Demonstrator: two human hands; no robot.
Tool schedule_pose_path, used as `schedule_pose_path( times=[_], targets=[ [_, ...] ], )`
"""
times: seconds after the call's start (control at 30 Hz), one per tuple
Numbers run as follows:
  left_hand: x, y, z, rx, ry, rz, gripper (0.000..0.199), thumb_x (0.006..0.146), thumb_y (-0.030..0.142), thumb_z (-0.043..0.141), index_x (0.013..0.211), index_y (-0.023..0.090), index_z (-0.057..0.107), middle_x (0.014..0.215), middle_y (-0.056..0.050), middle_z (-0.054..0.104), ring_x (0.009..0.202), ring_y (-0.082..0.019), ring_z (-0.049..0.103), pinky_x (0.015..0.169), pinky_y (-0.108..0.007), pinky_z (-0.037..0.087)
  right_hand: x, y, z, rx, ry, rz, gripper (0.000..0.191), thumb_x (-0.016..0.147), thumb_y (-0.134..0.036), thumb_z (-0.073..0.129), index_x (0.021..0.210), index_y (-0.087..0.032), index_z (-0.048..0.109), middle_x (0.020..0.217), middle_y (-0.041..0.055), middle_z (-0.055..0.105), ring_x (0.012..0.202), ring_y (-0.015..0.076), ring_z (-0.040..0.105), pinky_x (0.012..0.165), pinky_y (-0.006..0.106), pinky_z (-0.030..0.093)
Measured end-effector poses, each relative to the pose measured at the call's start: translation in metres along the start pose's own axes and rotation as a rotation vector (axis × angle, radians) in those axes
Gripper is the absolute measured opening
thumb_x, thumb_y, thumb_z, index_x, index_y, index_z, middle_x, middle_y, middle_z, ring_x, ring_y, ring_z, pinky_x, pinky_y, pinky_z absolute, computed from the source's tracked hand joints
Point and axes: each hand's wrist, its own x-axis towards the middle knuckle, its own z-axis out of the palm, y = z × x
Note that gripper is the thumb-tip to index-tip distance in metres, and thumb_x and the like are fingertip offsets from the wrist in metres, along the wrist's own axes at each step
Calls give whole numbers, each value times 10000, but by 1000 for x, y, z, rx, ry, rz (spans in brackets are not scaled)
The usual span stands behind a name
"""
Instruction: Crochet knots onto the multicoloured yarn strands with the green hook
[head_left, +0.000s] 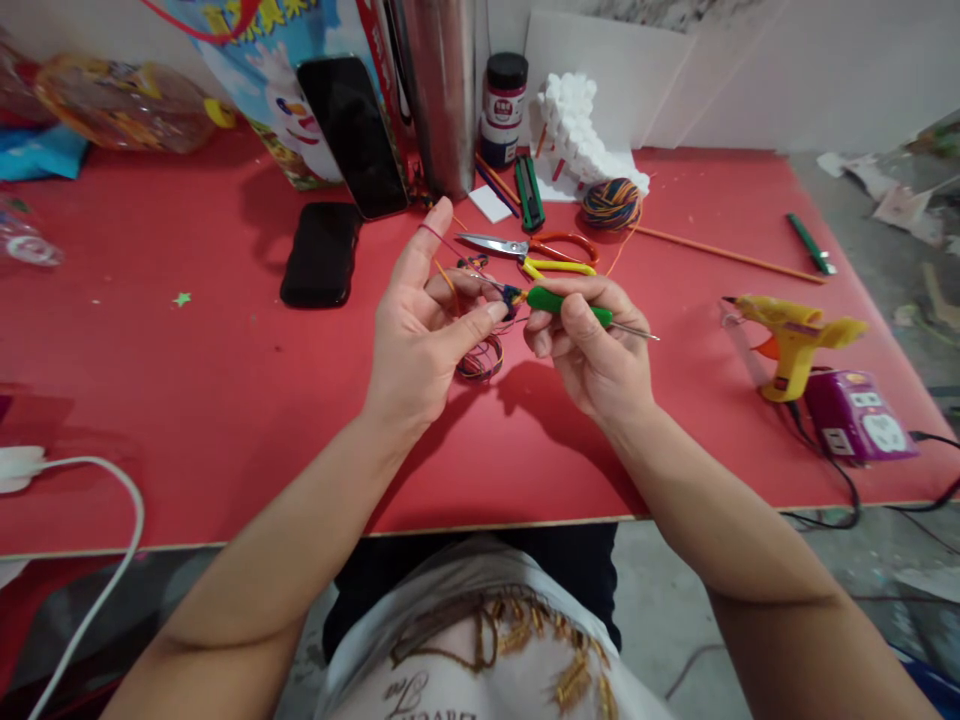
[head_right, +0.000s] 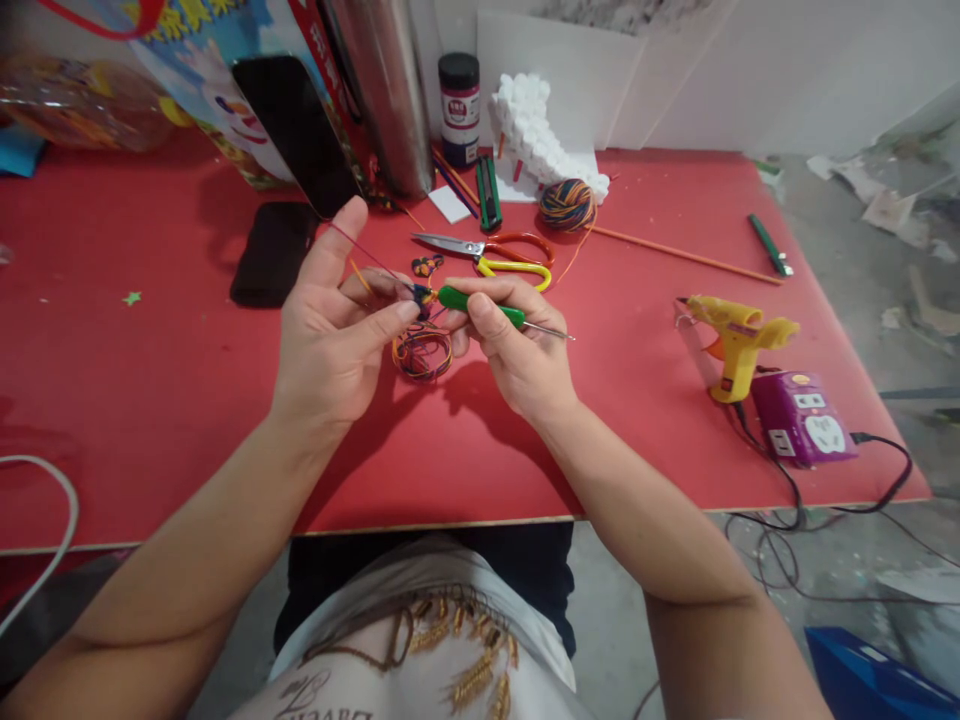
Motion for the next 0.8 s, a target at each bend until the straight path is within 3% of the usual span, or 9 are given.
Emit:
schedule_pose_path(
  times=[0.27, 0.53, 0.67, 0.8],
  targets=[
    [3, -1, -1, -105, 8, -24, 760, 790, 109, 1006, 1455, 299, 690, 923, 33, 812, 876, -135, 760, 858, -269, 663, -3, -2, 4, 23, -63, 46, 290, 928, -530, 887, 1055, -275, 834, 785, -2, 775, 663, 172, 716, 671, 373, 647],
    [-1, -1, 3, -26, 55, -58, 820, 797, 155, 987, 1522, 304, 633, 928, 30, 776, 893, -173, 779, 837, -308, 649, 0, 1, 3, 67, -1, 40, 271, 953, -507, 875, 1056, -262, 823, 804, -4, 786, 654, 150, 706, 681, 342, 634],
    [0, 1, 2, -30, 46, -65, 757, 793, 183, 996, 1463, 316, 672, 947, 25, 777, 911, -182, 771, 875, -334, 656, 0, 0, 4, 103, -56, 63, 270, 945, -497, 886, 1041, -252, 824, 770, -14, 769, 631, 134, 689, 653, 316, 614],
    [-2, 8, 5, -3, 25, -84, 643, 834, 185, 969, 1412, 313, 717, 1001, 4, 797, 1003, -208, 770, 873, -360, 642, 0, -2, 4, 118, -22, 92, 251, 952, -482, 884, 1037, -252, 832, 771, -23, 764, 595, 103, 630, 657, 295, 607]
  ],
)
